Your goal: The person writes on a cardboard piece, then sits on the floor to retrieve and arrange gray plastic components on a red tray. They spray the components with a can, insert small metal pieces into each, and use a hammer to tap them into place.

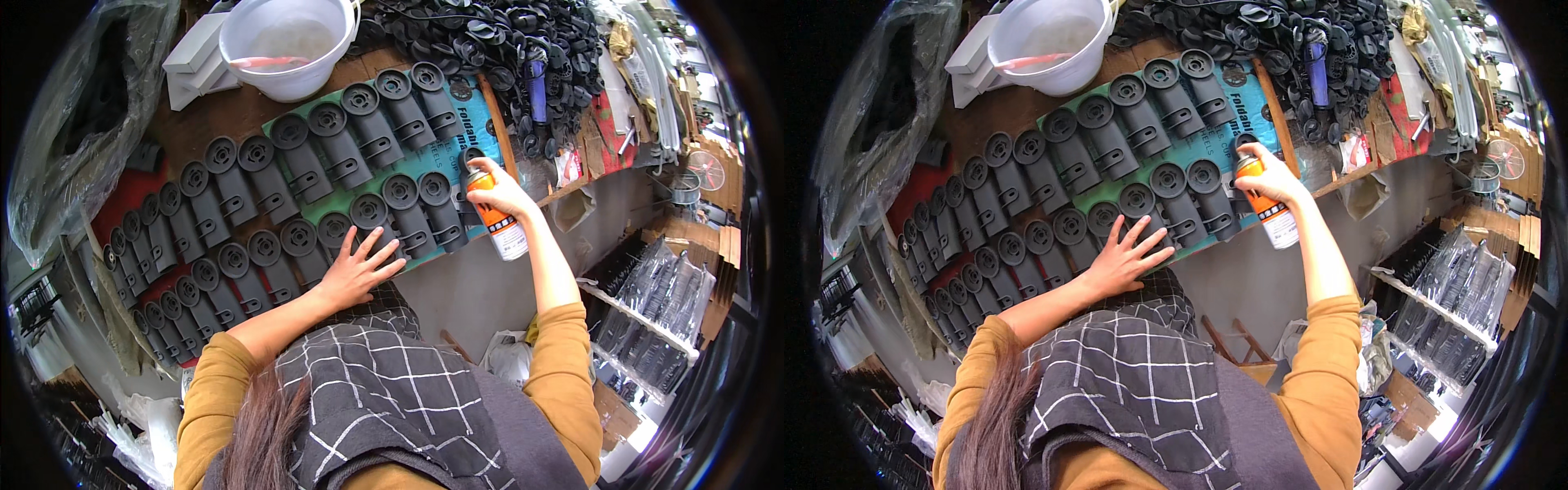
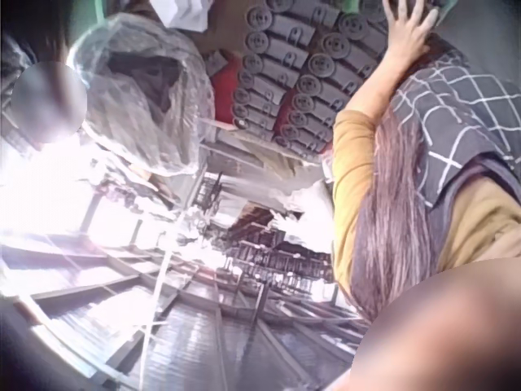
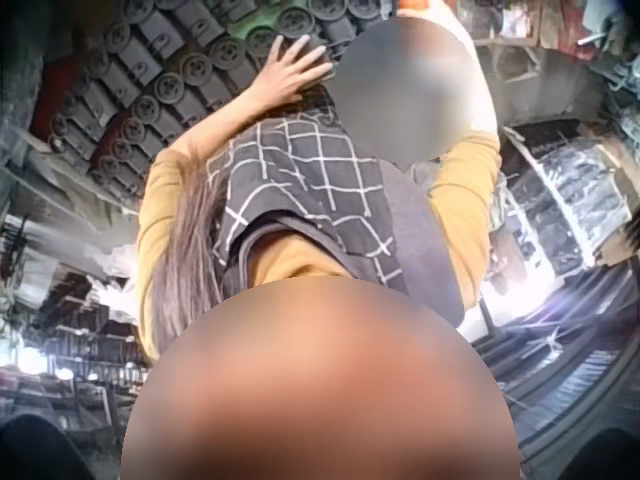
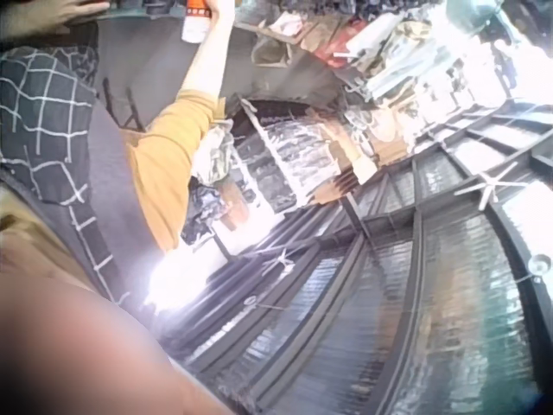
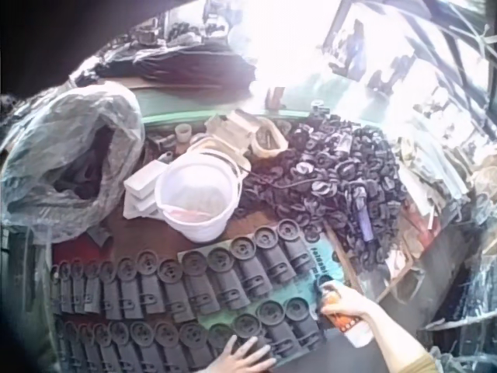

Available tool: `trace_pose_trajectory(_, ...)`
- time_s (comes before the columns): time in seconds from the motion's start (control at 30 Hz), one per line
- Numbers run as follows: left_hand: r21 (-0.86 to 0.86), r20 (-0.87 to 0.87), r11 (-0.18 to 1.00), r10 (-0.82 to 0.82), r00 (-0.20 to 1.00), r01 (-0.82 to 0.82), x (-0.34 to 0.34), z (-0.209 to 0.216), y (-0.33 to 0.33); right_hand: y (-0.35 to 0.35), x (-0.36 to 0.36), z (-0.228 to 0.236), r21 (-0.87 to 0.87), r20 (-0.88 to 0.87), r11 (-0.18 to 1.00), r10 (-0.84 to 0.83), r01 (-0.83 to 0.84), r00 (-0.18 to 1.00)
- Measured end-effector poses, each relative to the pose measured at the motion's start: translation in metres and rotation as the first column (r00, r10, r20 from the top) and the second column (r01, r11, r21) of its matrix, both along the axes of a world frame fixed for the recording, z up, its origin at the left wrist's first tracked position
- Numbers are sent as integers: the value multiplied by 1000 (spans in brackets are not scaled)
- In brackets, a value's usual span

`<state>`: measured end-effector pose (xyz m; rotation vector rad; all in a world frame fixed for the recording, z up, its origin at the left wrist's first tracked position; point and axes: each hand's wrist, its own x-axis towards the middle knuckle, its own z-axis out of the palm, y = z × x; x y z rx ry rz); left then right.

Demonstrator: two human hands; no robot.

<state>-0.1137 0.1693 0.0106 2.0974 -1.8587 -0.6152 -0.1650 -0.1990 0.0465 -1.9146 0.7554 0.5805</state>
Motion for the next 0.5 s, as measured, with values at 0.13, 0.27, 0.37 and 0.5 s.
trace_pose_trajectory(0.13,-28,-48,999,-27,998,25,8,1,3,17,-21,-4,-9,194,996,89,-89,977)
trace_pose_trajectory(0.27,-182,-257,970,109,960,-159,14,17,-2,45,-20,64,-71,359,991,-77,109,930)
trace_pose_trajectory(0.37,-259,-349,911,220,911,-320,22,30,1,61,-17,161,-406,718,831,34,380,695)
trace_pose_trajectory(0.5,-306,-480,822,303,823,-481,29,44,18,106,-24,193,-41,977,664,-130,746,169)
